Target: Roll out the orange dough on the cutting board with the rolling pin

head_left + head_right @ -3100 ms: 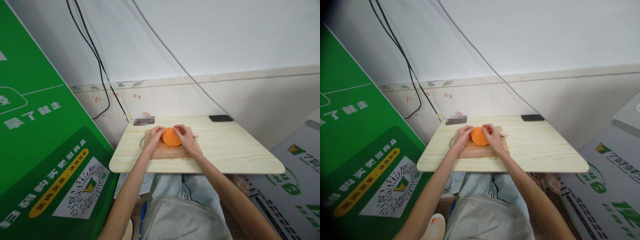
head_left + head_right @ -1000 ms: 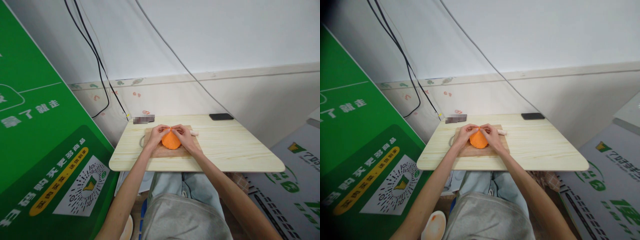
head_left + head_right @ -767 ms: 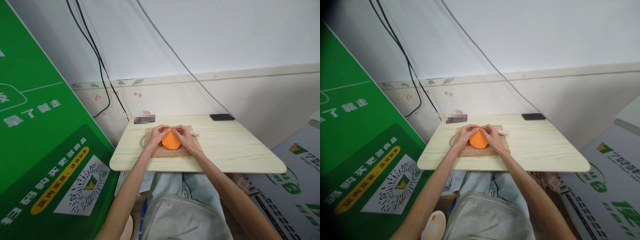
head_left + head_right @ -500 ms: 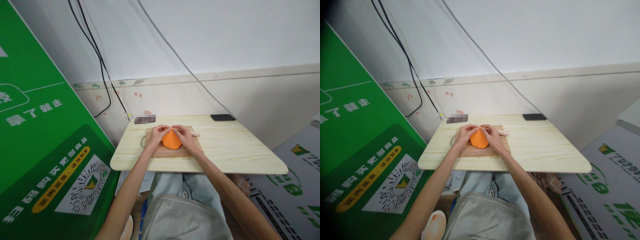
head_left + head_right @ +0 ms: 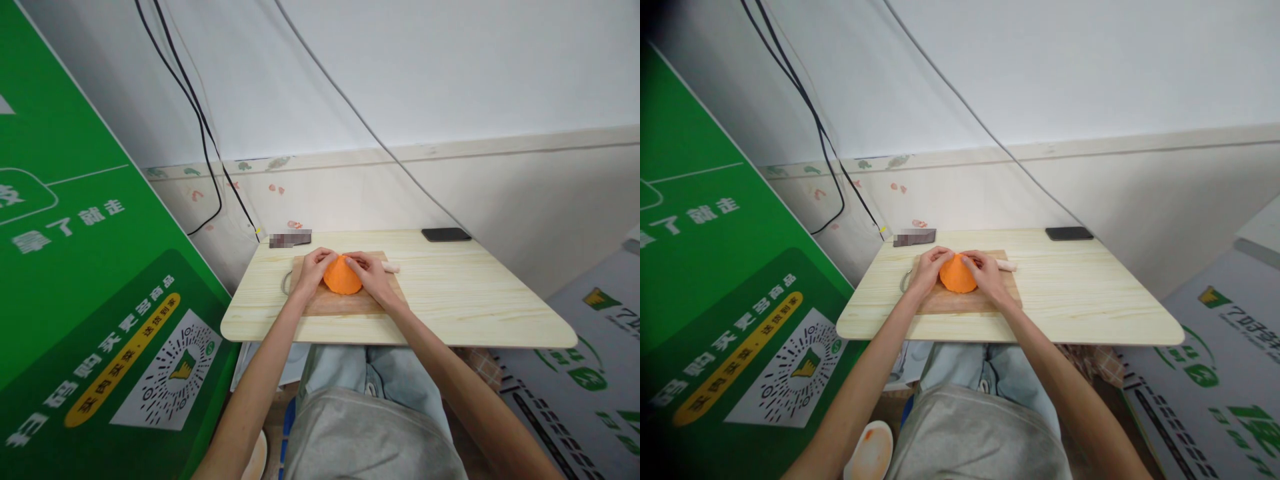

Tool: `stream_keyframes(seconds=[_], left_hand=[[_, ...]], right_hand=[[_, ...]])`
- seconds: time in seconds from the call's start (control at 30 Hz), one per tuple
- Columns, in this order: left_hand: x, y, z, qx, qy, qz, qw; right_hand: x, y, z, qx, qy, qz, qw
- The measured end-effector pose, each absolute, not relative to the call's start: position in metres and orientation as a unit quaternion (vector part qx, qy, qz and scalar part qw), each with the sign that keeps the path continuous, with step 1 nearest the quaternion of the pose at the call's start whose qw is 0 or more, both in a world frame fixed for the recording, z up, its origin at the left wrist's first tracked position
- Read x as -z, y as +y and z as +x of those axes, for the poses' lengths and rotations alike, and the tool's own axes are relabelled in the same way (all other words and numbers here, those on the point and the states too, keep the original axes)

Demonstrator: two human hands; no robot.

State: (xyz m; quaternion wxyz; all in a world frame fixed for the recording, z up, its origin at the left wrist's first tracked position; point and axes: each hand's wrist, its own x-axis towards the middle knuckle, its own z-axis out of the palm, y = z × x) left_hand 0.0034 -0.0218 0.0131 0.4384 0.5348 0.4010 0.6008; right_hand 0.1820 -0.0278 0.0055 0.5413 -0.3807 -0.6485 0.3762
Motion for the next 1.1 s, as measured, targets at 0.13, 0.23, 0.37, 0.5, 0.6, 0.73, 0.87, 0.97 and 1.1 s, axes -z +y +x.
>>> stream_keyframes(seconds=[0.13,0.23,0.37,0.5,0.6,0.73,0.87,0.97,1.1], left_hand=[[-0.0141,-0.0225,0.0032,-0.579,0.398,0.553,0.449],[-0.0129,-0.0217,0.0039,-0.578,0.400,0.552,0.448],[-0.0117,-0.0205,0.0040,-0.586,0.405,0.547,0.440],[-0.0119,-0.0199,0.0026,-0.582,0.408,0.555,0.432],[-0.0121,-0.0205,0.0030,-0.583,0.405,0.558,0.430],[-0.0133,-0.0227,0.0055,-0.592,0.370,0.566,0.439],[-0.0154,-0.0237,0.0059,-0.592,0.370,0.569,0.434],[-0.0167,-0.0241,0.0053,-0.593,0.383,0.564,0.429],[-0.0183,-0.0260,0.0052,-0.585,0.402,0.561,0.426]], right_hand=[[-0.0092,-0.0319,0.1820,-0.382,-0.641,-0.382,0.545],[-0.0107,-0.0330,0.1816,-0.390,-0.634,-0.384,0.547],[-0.0104,-0.0311,0.1808,-0.395,-0.622,-0.385,0.556],[-0.0087,-0.0289,0.1805,-0.396,-0.619,-0.390,0.554],[-0.0081,-0.0285,0.1805,-0.393,-0.625,-0.385,0.554],[-0.0093,-0.0292,0.1806,-0.391,-0.636,-0.373,0.550],[-0.0106,-0.0297,0.1806,-0.378,-0.633,-0.374,0.563],[-0.0104,-0.0296,0.1804,-0.378,-0.632,-0.368,0.568],[-0.0102,-0.0302,0.1807,-0.375,-0.638,-0.368,0.563]])
